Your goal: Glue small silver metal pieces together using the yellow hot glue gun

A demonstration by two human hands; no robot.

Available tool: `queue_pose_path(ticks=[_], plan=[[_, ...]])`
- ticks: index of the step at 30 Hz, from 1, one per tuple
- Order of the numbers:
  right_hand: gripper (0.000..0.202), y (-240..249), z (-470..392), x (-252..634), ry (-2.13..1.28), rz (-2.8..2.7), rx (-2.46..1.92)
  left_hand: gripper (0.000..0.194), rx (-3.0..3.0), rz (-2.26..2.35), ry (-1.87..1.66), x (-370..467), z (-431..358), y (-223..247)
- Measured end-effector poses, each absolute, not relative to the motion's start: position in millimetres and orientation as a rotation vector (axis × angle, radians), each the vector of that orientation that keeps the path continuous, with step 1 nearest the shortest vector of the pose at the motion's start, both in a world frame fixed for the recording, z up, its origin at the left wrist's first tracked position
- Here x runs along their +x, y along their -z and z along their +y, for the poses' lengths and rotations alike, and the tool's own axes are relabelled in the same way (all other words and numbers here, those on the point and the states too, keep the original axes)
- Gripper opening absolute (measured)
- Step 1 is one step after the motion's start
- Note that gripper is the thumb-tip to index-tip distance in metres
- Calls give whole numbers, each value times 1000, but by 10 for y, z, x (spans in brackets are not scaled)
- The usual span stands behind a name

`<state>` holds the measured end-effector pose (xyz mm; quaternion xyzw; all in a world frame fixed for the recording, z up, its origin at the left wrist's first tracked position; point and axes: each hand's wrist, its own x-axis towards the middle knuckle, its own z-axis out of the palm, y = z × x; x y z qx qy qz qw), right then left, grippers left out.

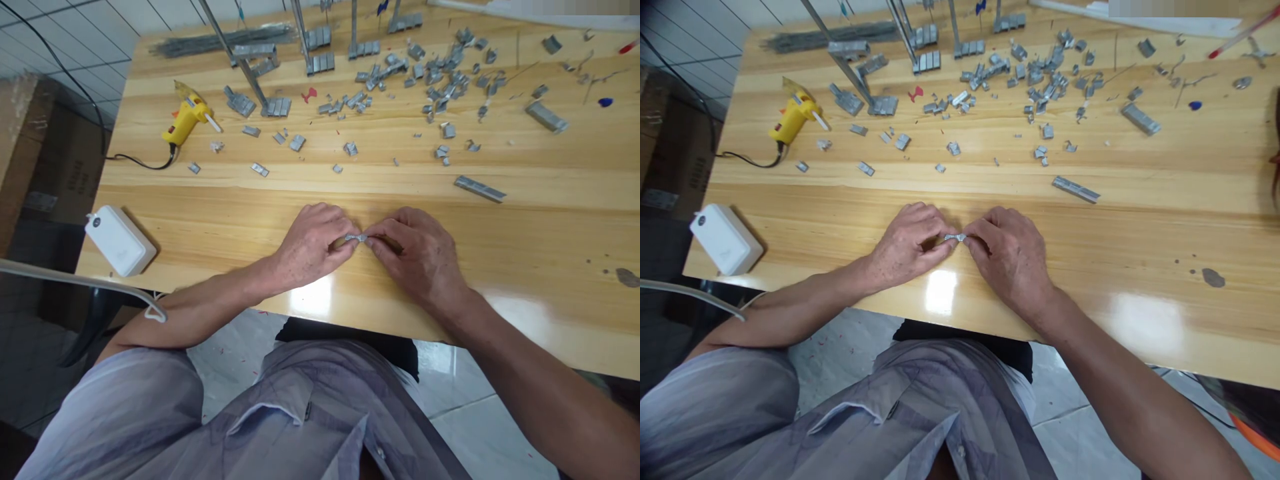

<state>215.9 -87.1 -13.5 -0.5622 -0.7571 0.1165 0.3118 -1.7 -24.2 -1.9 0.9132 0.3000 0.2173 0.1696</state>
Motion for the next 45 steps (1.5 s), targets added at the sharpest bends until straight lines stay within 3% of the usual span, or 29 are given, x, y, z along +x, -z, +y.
queue_pose_path(ticks=[13,22,26,33,39,45], plan=[[14,126,-860,2158,-372,-2004,-1497,23,2580,893,-541,-1,-262,-26],[15,145,-859,2153,-341,-2011,-1473,19,2601,882,-620,-1,-296,2],[17,154,-868,2155,-336,-1996,-1497,6,2567,876,-632,14,-302,-19],[18,169,-869,2146,-340,-2000,-1497,16,2598,913,-538,27,-281,-9],[17,188,-866,2159,-339,-2021,-1494,8,2595,910,-524,37,-289,-23],[16,180,-892,2171,-329,-1972,-1478,15,2633,881,-568,27,-306,-27]])
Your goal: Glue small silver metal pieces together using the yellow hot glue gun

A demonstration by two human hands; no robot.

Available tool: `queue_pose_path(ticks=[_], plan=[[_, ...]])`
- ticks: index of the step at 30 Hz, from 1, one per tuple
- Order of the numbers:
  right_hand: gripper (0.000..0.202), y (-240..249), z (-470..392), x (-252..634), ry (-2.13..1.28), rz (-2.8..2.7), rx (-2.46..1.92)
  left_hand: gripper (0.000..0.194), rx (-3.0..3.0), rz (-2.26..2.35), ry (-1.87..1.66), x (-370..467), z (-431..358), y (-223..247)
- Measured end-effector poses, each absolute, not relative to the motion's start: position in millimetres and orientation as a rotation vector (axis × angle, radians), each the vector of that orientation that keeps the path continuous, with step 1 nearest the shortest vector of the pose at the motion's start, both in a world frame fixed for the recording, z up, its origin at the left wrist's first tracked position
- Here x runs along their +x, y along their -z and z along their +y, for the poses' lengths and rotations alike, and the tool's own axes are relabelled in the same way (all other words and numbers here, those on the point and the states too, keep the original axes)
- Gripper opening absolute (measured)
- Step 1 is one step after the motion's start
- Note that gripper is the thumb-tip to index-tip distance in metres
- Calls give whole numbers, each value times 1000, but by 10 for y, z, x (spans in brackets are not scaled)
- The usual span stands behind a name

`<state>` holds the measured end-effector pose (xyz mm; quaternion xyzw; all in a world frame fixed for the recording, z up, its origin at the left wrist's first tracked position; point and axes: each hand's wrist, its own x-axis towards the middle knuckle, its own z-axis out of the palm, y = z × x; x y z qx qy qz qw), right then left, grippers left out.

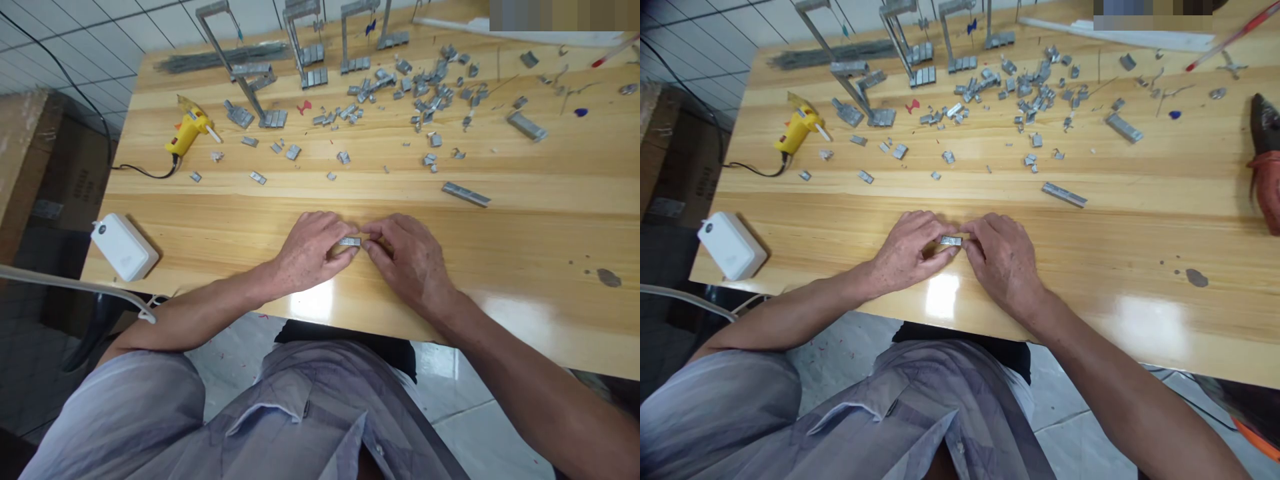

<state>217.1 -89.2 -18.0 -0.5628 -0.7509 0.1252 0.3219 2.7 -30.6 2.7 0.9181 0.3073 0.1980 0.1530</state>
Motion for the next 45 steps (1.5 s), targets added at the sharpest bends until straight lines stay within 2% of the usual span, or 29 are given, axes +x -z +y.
queue_pose_path(ticks=[13,22,27,45], plan=[[12,99,-875,2211,-328,-1849,-1489,19,2665,841,-543,27,-264,39],[11,90,-876,2225,-298,-1948,-1429,10,2593,816,-592,-6,-254,56],[16,116,-871,2197,-208,-2060,-1439,16,2608,826,-554,15,-244,76],[16,97,-842,2190,-317,-2089,-1475,20,2631,845,-522,72,-253,112]])
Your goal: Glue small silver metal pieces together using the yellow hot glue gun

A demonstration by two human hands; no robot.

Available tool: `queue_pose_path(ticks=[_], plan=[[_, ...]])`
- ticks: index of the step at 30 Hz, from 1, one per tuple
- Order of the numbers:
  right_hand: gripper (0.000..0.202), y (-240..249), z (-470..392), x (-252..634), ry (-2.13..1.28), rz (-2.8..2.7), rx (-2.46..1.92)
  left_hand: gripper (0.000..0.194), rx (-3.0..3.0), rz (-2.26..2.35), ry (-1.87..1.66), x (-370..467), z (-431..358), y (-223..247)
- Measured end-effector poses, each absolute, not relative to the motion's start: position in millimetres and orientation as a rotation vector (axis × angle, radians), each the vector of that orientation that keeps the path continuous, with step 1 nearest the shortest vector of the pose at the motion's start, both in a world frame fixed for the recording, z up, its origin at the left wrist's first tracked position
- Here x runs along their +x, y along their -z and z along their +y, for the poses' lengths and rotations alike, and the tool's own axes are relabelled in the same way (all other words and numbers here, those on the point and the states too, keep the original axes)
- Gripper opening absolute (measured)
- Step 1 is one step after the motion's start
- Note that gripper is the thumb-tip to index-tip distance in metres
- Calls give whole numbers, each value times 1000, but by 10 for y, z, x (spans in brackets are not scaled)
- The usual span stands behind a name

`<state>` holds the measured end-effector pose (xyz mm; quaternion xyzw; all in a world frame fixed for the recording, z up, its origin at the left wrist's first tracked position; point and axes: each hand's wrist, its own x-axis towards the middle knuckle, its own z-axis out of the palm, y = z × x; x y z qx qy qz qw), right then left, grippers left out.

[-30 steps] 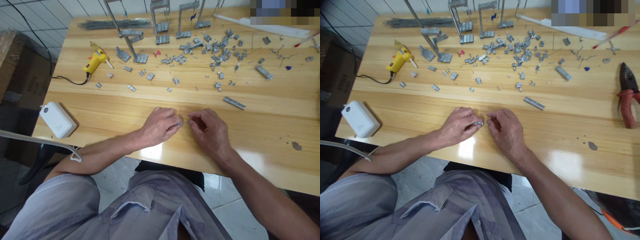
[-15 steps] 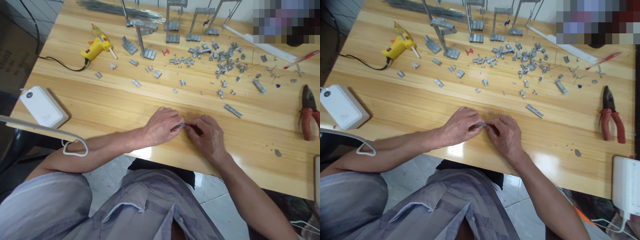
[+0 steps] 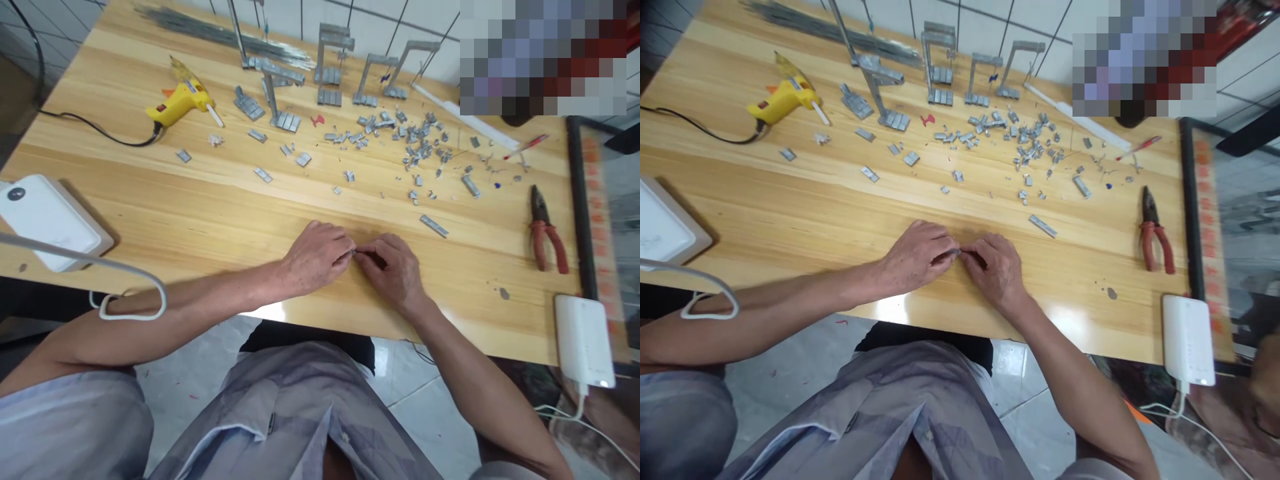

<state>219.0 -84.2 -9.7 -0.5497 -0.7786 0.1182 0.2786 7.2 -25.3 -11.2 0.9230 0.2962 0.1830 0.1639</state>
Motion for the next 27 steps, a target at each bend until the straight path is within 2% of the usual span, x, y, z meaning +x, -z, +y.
queue_pose_path(ticks=[7,17,21,25,27], plan=[[14,74,-860,2196,-373,-2028,-1489,10,2572,909,-515,117,-291,130],[8,15,-908,2199,-516,-1791,-1574,17,2582,900,-467,149,-288,53],[14,-2,-905,2183,-562,-1738,-1577,11,2540,924,-446,144,-295,56],[23,-16,-925,2183,-591,-1587,-1616,32,2488,890,-498,80,-284,92],[26,-23,-937,2182,-589,-1528,-1622,34,2483,863,-532,37,-271,114]])
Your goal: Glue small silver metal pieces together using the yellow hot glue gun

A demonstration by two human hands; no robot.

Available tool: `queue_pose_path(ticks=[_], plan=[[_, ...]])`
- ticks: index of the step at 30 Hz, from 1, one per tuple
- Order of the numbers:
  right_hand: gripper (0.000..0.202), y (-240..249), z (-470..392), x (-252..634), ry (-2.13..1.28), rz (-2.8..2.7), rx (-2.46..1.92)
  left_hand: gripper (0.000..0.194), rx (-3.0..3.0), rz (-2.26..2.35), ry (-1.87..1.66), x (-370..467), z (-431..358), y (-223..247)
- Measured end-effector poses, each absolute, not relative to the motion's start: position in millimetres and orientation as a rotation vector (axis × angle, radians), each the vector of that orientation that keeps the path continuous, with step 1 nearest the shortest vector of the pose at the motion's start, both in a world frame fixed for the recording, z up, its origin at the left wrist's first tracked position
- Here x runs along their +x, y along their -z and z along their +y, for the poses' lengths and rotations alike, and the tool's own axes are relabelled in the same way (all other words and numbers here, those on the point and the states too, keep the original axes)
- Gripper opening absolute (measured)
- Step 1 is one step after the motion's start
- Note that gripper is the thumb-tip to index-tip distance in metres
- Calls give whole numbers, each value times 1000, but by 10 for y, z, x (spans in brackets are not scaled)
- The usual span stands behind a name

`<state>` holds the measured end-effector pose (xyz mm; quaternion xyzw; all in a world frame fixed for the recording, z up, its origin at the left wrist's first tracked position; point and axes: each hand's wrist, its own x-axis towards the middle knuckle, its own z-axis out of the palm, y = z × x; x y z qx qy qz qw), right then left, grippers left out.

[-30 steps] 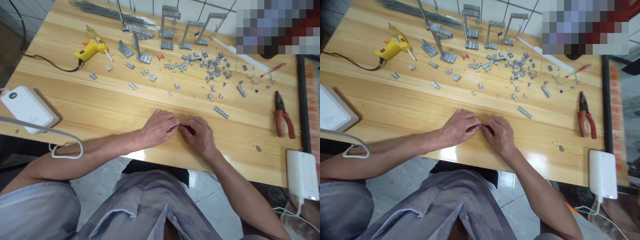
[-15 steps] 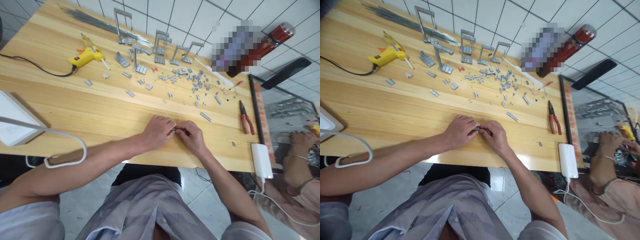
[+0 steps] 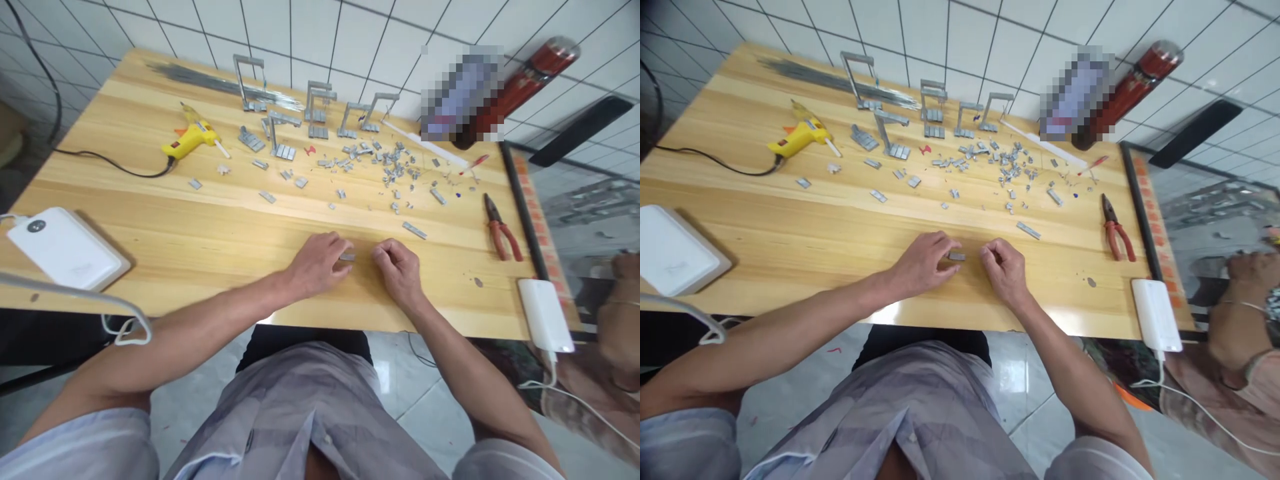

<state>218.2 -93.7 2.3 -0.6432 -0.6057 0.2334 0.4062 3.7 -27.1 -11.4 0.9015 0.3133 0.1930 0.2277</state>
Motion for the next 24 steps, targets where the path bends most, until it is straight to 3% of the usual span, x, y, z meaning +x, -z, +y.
queue_pose_path(ticks=[13,24], plan=[[24,36,-857,2144,-673,-1590,-1537,19,2595,802,-609,-24,-246,114],[24,102,-811,2164,-705,-1553,-1465,29,2350,952,-655,49,-233,-23]])
